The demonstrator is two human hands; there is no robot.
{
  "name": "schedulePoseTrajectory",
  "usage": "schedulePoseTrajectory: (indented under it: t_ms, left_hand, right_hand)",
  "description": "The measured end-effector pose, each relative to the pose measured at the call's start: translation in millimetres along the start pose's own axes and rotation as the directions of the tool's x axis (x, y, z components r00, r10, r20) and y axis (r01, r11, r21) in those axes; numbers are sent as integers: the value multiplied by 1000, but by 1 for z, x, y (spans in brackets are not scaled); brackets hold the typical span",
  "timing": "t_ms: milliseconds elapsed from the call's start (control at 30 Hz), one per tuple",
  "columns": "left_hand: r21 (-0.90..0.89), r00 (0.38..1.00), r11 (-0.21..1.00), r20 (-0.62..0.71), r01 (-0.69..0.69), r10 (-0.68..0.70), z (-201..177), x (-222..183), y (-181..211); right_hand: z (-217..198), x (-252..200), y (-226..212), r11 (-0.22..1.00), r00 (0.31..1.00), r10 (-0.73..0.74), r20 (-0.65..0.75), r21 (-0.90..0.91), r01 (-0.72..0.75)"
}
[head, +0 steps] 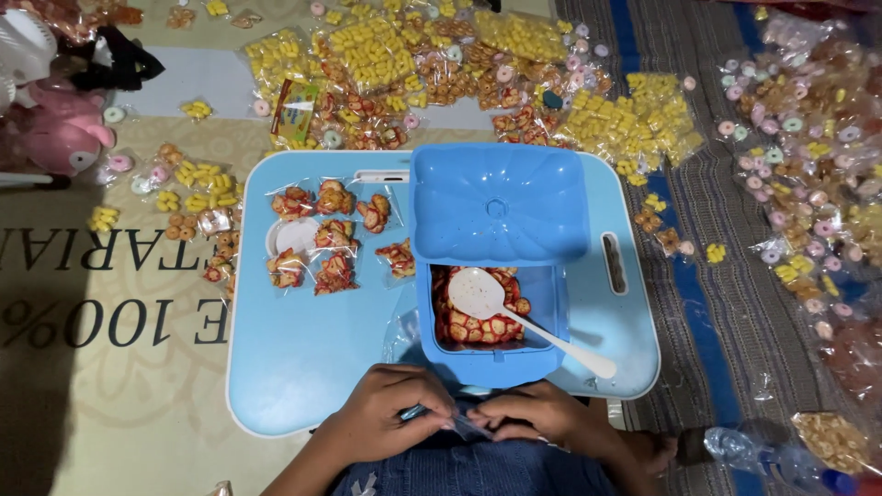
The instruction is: The person scoops red and yellow ring-shaped candies from a blue container into small clear plastic bags using a white plastic spoon. They then fold the top of each bag to seal it and place the finished packets on a light blue tray. The process is repeated for multiple bags.
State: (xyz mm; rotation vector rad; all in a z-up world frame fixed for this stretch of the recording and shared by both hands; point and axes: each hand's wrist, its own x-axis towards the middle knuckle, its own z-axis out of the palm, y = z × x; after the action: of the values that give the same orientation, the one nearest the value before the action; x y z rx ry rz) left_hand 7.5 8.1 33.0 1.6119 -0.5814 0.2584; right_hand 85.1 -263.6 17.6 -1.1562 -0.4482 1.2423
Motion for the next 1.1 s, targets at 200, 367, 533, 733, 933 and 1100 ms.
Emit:
schedulePoseTrajectory:
  t_ms: [200, 367, 533, 733, 933, 1100]
  left_hand:
    - [-8, 998, 1000, -69, 12, -13, 16, 10, 0]
    - [-20, 990, 998, -121, 66, -68, 32, 5, 5]
    - [122, 994, 987, -58, 100, -93, 23, -4, 14]
    - [176, 998, 983, -53, 45, -36, 18, 3, 13]
    - [239, 996, 970, -71, -41, 60, 6, 26, 9]
    - [188, 992, 982, -114, -27, 49, 13, 36, -4]
  right_hand:
    - [12, -29, -52, 705, 908, -293, 299, -574, 417]
    - [32, -34, -20, 371, 747, -658, 97, -821, 434]
    - [37, -27, -12, 309, 687, -713, 140, -817, 487]
    - [37, -3, -41, 110, 768, -585, 259, -913, 392]
    - [26, 17, -68, -179, 690, -613, 386, -918, 354]
    - [21, 18, -65, -100, 638, -709, 299, -939, 328]
